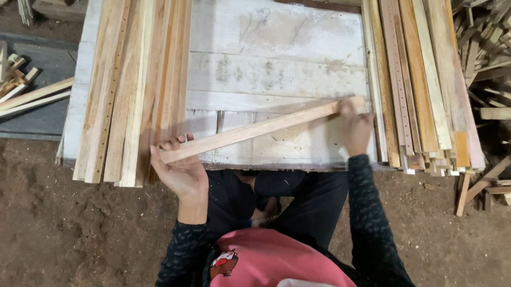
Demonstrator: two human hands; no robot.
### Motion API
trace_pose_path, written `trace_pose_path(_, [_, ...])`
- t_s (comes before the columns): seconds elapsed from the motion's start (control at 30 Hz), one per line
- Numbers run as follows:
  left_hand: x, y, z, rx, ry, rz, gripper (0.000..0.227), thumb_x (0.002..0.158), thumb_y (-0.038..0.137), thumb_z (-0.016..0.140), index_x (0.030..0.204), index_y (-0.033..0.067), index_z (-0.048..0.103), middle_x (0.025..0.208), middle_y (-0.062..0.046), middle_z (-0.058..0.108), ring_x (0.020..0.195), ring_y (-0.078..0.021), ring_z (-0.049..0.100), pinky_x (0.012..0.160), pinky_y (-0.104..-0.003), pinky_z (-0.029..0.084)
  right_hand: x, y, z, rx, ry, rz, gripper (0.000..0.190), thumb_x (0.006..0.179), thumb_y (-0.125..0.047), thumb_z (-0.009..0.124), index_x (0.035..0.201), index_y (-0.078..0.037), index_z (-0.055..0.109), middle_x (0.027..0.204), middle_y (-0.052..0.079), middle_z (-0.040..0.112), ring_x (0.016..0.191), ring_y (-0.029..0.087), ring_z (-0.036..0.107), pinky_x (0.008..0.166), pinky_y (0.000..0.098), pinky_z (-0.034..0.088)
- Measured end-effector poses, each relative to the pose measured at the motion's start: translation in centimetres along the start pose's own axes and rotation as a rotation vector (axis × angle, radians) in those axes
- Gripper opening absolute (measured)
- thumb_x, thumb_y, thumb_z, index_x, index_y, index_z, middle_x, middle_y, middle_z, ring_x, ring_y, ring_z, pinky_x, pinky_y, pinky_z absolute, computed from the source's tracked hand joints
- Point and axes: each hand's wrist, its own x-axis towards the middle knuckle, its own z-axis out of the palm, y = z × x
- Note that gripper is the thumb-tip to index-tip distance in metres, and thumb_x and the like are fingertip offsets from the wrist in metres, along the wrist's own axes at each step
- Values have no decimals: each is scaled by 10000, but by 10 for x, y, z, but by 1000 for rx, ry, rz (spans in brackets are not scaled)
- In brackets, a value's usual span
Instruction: The person sits on the ground and smooths the surface of thin wooden slats using a small handheld abrasive block. They hold each slat with one hand and rub the block along its length, then place the finished slat aside and pick up another.
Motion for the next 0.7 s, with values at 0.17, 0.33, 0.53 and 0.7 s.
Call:
trace_pose_path(0.17, [7,-9,-9,65,-113,94,351,1035,463,516,772,230,533,686,50,468,703,-120,541,974,-379,545,5,21,21,-176,62,-8,411,1130,-354,453,1253,-130,776,1186,21,779,997,244,691,921,306,463])
trace_pose_path(0.33, [8,-11,-7,114,-151,123,378,1060,443,456,755,221,429,698,63,383,676,-96,475,906,-320,537,2,11,25,-183,116,32,371,1118,-394,536,1280,-153,768,1092,86,788,1031,269,706,963,366,443])
trace_pose_path(0.53, [10,-10,-9,129,-160,117,355,1049,421,450,754,231,398,707,75,374,672,-85,459,879,-294,529,-7,30,31,-163,132,-146,353,1137,-360,518,1258,-153,776,1180,100,771,1060,290,721,1010,390,424])
trace_pose_path(0.7, [11,-11,-7,113,-176,128,357,1048,419,461,756,226,390,710,71,365,674,-88,450,881,-294,530,12,56,60,-259,102,34,378,1139,-483,478,1246,-272,773,1236,-70,742,1002,244,684,909,357,439])
